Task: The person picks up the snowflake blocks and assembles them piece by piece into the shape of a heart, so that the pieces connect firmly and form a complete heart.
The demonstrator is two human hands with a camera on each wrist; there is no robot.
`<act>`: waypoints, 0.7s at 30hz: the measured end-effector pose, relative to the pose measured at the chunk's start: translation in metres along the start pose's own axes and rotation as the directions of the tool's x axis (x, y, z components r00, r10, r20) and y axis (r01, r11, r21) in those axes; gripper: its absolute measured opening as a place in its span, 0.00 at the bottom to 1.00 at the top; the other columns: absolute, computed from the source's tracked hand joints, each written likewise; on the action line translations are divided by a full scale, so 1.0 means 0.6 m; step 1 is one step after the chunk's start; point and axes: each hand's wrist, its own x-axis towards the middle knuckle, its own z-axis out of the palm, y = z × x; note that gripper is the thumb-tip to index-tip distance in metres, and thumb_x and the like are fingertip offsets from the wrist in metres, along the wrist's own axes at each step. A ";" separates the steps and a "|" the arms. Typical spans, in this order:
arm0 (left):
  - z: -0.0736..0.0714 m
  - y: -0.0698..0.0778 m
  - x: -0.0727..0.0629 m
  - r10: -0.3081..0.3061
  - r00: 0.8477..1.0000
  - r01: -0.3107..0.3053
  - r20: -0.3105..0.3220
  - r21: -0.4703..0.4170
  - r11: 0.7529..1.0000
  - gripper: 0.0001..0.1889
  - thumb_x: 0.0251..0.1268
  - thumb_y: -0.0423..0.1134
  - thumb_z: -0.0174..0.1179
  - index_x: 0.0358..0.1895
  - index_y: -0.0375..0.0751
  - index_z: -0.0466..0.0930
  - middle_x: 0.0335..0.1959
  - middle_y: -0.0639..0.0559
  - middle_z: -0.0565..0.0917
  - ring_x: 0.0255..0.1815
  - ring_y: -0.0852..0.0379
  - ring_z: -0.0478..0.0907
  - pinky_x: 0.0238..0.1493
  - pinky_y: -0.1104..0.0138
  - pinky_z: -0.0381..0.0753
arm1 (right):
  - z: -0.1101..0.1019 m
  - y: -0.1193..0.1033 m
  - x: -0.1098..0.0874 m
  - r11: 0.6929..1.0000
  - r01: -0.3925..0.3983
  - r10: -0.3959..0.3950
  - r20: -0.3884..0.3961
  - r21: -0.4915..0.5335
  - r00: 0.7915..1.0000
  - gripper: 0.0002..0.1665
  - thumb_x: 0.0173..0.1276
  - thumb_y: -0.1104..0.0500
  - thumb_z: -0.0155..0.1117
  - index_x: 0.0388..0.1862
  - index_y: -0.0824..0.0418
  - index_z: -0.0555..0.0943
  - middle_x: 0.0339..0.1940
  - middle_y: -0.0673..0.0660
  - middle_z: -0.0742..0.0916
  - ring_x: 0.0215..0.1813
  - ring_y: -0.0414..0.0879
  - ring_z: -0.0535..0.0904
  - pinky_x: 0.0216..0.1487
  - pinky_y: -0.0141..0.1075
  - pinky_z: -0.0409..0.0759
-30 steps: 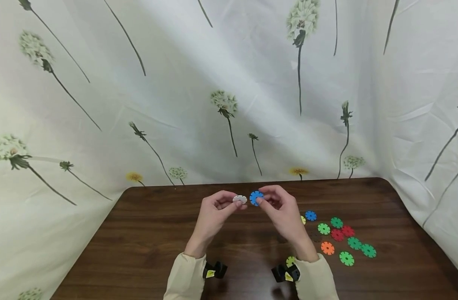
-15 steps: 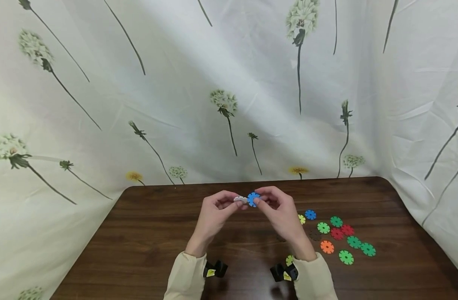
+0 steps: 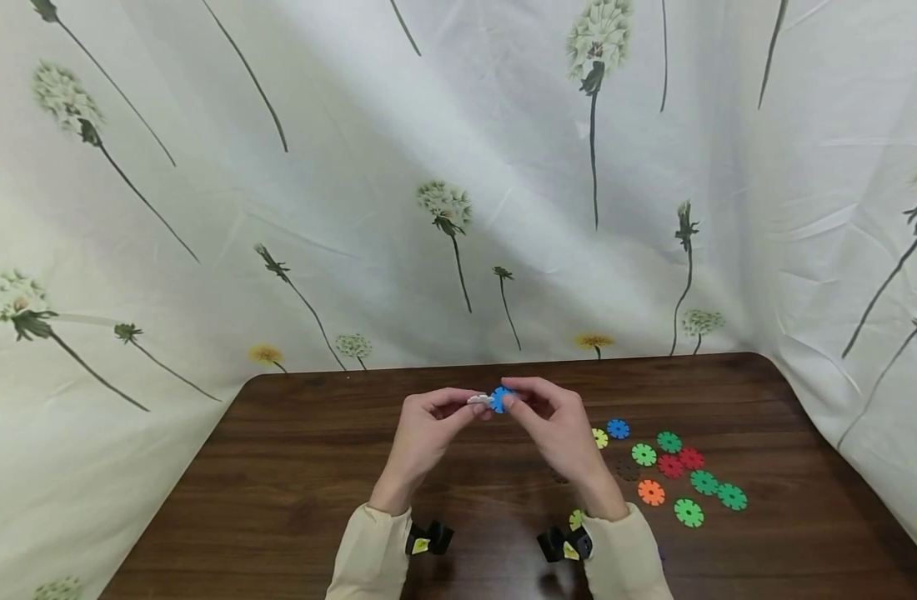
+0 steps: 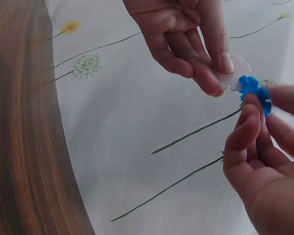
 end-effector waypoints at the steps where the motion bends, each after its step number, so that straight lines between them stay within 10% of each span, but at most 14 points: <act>1: 0.000 0.000 0.000 0.002 1.000 -0.002 -0.003 -0.001 1.000 0.09 0.63 0.35 0.64 0.43 0.35 0.86 0.40 0.38 0.87 0.41 0.41 0.86 0.49 0.60 0.84 | 0.000 0.000 0.000 1.000 -0.004 0.004 0.002 0.009 1.000 0.17 0.70 0.56 0.62 0.55 0.59 0.81 0.41 0.54 0.85 0.40 0.48 0.80 0.41 0.34 0.83; 21: 0.006 0.015 -0.003 0.117 0.992 -0.107 -0.049 0.160 0.981 0.07 0.60 0.28 0.63 0.40 0.30 0.87 0.37 0.42 0.85 0.36 0.62 0.84 0.42 0.69 0.85 | 0.005 -0.004 0.004 0.993 -0.102 0.107 -0.078 0.064 0.991 0.12 0.66 0.58 0.66 0.44 0.66 0.83 0.29 0.48 0.87 0.29 0.48 0.83 0.34 0.39 0.86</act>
